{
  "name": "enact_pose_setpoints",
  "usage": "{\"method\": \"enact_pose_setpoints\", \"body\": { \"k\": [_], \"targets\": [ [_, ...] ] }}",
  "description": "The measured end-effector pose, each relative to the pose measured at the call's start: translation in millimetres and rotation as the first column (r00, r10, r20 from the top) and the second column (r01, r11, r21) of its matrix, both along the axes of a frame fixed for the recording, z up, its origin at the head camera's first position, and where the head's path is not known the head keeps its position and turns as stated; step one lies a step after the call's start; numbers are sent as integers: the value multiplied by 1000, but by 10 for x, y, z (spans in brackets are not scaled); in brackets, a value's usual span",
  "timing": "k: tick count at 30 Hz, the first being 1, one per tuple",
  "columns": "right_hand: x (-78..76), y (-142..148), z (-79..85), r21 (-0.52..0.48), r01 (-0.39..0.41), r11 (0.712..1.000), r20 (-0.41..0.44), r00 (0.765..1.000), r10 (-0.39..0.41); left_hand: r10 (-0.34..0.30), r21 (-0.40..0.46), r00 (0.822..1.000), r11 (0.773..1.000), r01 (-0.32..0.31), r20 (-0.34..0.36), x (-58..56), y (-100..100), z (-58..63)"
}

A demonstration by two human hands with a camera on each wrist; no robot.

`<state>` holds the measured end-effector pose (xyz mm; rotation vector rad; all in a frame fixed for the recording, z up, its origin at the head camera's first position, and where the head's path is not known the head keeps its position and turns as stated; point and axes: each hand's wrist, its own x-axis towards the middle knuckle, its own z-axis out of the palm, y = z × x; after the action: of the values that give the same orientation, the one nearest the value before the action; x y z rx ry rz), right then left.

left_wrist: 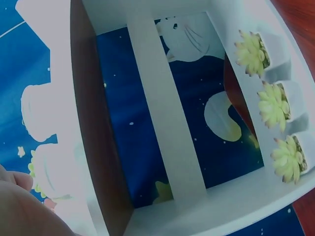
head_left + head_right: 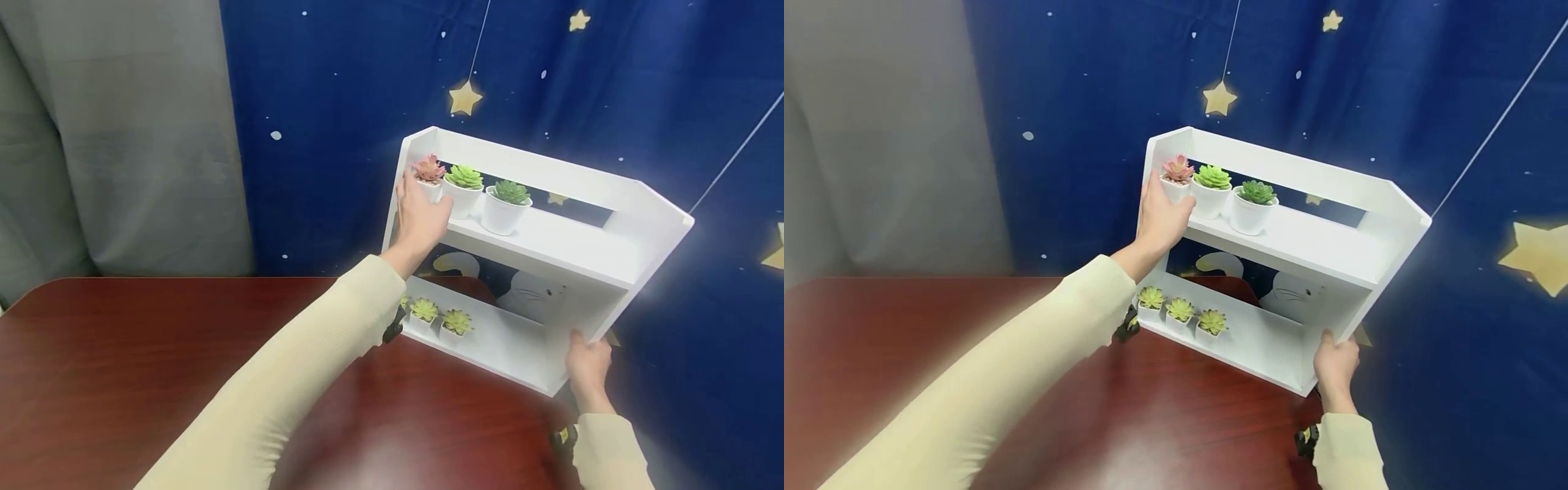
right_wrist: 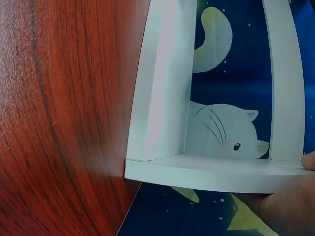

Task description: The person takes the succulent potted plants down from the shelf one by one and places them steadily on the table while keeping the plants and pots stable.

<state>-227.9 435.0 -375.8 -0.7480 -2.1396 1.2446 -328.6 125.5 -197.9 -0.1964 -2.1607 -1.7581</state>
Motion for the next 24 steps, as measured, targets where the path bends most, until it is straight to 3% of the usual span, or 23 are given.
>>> {"method": "enact_pose_setpoints", "body": {
  "k": [11,18,24],
  "targets": [
    [-27,6,-34,-10,4,1000,-29,1000,-4,53,34,999,998,-53,0,-37,81,-71],
    [-30,-11,-32,-12,0,1000,-33,999,0,71,-93,995,994,-64,66,-81,84,-49],
    [-47,-5,-18,-21,14,1000,-39,999,-15,97,-238,993,968,-77,73,-183,102,49]
  ]
}}
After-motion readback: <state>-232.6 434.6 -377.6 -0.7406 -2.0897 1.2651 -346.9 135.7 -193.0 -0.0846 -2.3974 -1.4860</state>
